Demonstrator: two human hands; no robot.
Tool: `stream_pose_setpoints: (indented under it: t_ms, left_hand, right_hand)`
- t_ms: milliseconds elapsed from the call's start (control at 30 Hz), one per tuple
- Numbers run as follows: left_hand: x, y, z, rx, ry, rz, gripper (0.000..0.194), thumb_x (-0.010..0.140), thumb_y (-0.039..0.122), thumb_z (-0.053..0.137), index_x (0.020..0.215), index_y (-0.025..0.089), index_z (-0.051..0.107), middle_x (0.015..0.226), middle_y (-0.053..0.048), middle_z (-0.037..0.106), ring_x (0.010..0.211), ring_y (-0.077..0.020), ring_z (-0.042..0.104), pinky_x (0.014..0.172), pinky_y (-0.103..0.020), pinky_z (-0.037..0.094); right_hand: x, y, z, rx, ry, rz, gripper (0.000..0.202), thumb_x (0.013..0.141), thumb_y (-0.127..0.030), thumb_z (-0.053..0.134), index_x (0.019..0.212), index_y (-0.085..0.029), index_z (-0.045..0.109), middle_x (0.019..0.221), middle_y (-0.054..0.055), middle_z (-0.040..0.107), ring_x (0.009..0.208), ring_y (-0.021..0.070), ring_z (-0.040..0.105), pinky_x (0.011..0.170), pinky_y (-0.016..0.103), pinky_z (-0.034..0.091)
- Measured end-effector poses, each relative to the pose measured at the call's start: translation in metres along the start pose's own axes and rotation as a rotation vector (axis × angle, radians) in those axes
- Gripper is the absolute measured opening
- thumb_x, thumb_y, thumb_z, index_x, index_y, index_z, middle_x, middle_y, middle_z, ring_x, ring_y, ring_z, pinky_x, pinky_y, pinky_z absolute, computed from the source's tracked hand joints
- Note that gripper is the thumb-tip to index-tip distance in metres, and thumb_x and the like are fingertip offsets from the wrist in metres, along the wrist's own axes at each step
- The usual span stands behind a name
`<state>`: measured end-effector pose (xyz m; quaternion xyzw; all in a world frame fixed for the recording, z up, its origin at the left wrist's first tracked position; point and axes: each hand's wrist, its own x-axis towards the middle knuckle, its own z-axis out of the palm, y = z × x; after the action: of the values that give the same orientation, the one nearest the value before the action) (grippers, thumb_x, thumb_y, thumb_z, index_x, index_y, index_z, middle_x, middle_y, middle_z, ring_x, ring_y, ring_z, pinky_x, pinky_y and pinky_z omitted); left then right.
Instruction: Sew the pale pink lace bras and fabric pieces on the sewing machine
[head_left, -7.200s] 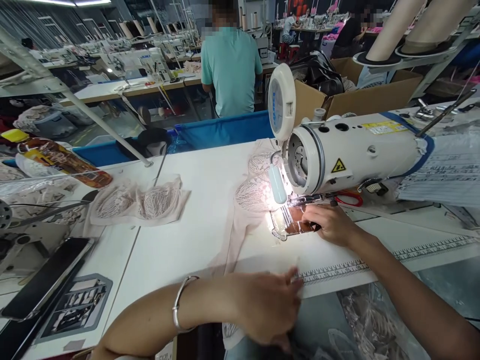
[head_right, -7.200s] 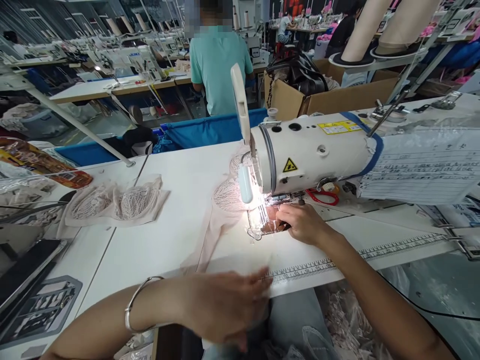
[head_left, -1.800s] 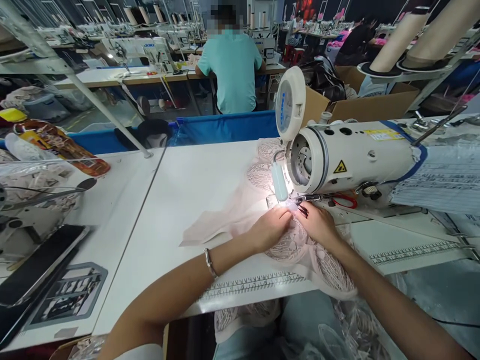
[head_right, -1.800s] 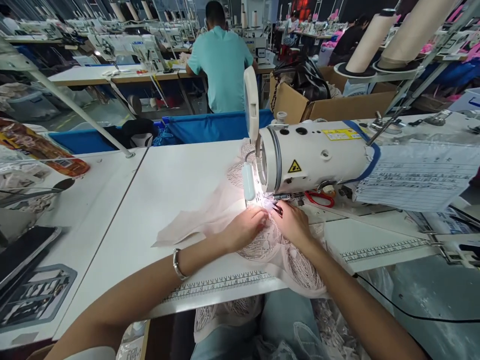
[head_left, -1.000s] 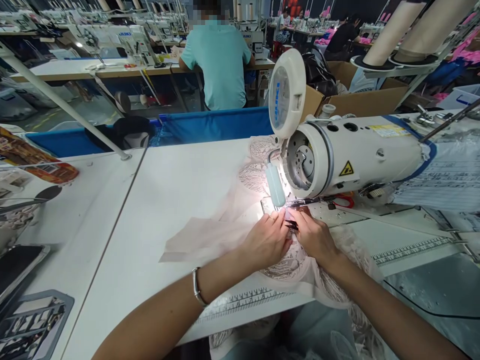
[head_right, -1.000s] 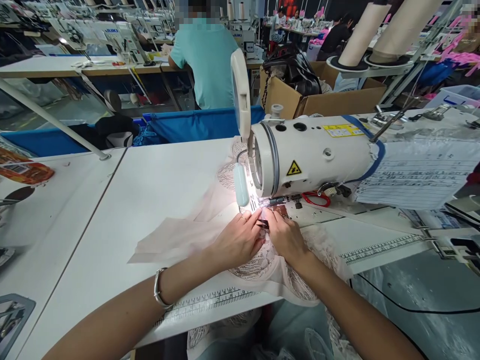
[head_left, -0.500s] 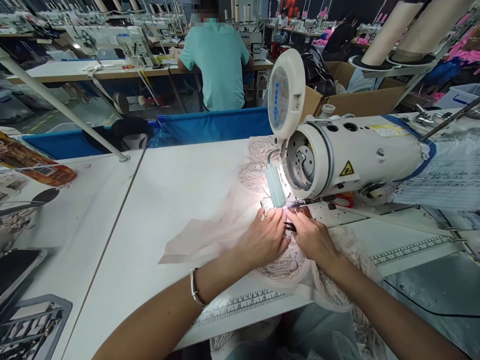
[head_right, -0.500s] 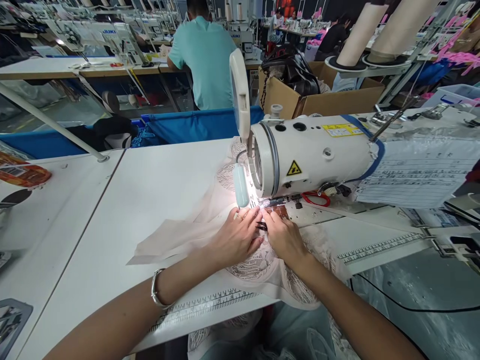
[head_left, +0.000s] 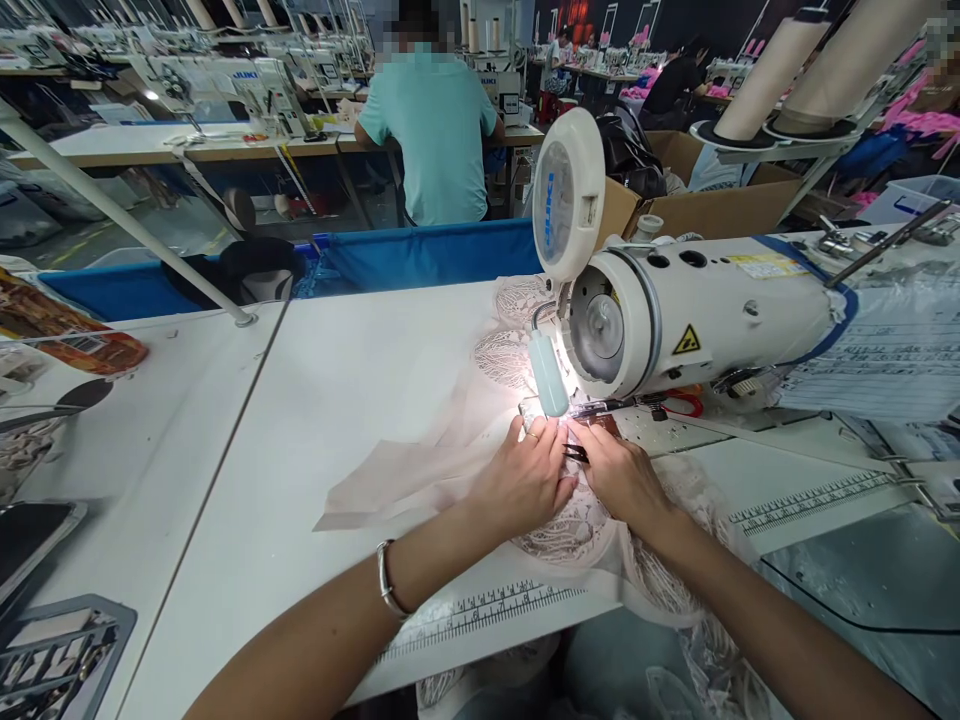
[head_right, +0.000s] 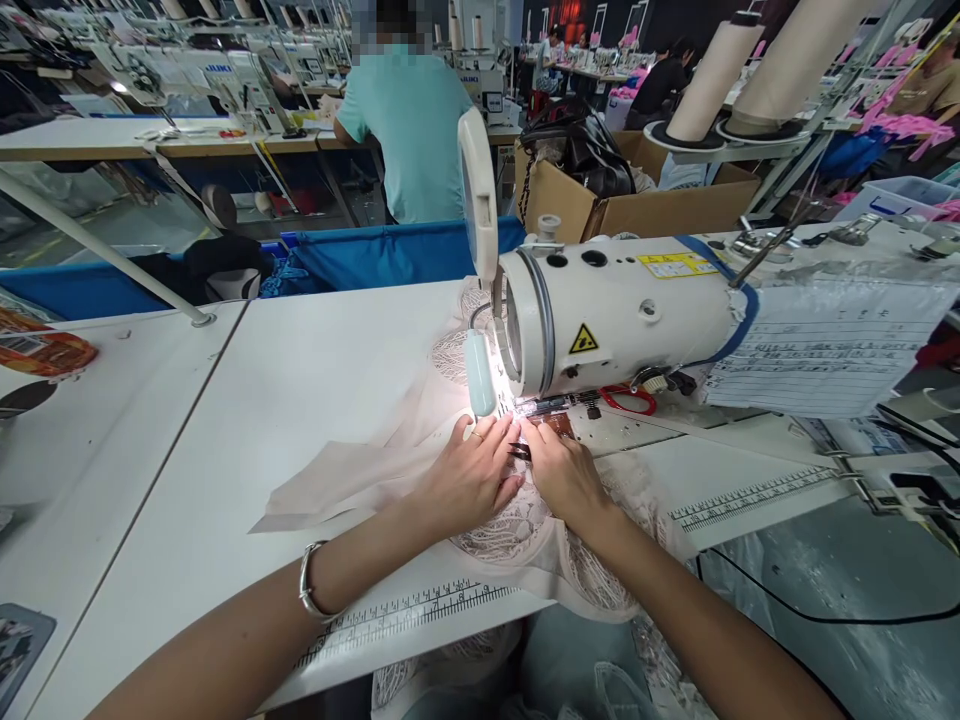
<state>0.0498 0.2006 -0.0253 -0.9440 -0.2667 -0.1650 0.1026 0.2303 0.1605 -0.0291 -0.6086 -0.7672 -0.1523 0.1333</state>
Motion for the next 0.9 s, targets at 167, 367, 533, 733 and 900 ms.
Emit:
stream_pose_setpoints:
  t_ms: [167,367,533,733,900]
  left_hand:
    - [0.001,-0.002,0.000,0.031,-0.008,0.001,0.059,0.106,0.045,0.031,0.141,0.001,0.051,0.139,-0.019,0.060,0.128,-0.0317,0.054,0.107,-0.049,0.038]
    - [0.001,0.006,-0.009,0.109,-0.035,0.268,0.042,0.103,0.020,0.038,0.134,-0.001,0.056,0.138,-0.020,0.061,0.131,-0.0322,0.056,0.110,-0.043,0.038]
    - [0.000,0.009,-0.016,0.012,-0.152,0.200,0.037,0.100,0.019,0.046,0.133,0.006,0.056,0.144,-0.021,0.054,0.139,-0.0359,0.047,0.109,-0.051,0.041]
    - [0.003,-0.005,-0.013,-0.151,-0.152,0.170,0.023,0.095,0.012,0.052,0.116,0.009,0.061,0.139,-0.019,0.057,0.139,-0.0361,0.047,0.109,-0.050,0.043]
    - [0.006,-0.017,-0.011,-0.231,-0.126,0.152,0.018,0.096,0.007,0.047,0.105,0.014,0.062,0.136,-0.015,0.059,0.133,-0.0311,0.051,0.105,-0.050,0.047]
  right_hand:
    - [0.005,0.001,-0.007,0.082,-0.078,0.083,0.031,0.087,-0.006,0.046,0.109,-0.014,0.067,0.084,0.008,0.073,0.068,0.0200,0.066,0.060,0.028,0.042]
    - [0.001,0.010,-0.012,0.239,-0.144,0.205,0.016,0.089,-0.015,0.051,0.100,-0.018,0.062,0.080,0.004,0.069,0.064,0.0187,0.062,0.058,0.028,0.043]
    - [-0.007,0.014,-0.012,0.297,-0.021,0.066,0.040,0.083,-0.005,0.046,0.115,-0.021,0.065,0.108,0.006,0.069,0.091,0.0187,0.066,0.073,0.026,0.050]
    - [-0.001,0.012,-0.015,0.206,-0.052,0.038,0.052,0.078,-0.001,0.044,0.120,-0.020,0.066,0.110,0.006,0.069,0.088,0.0184,0.065,0.068,0.026,0.050]
    - [0.006,0.011,-0.014,0.127,-0.052,0.012,0.046,0.080,0.000,0.044,0.113,-0.021,0.068,0.107,0.005,0.070,0.083,0.0169,0.064,0.066,0.026,0.045]
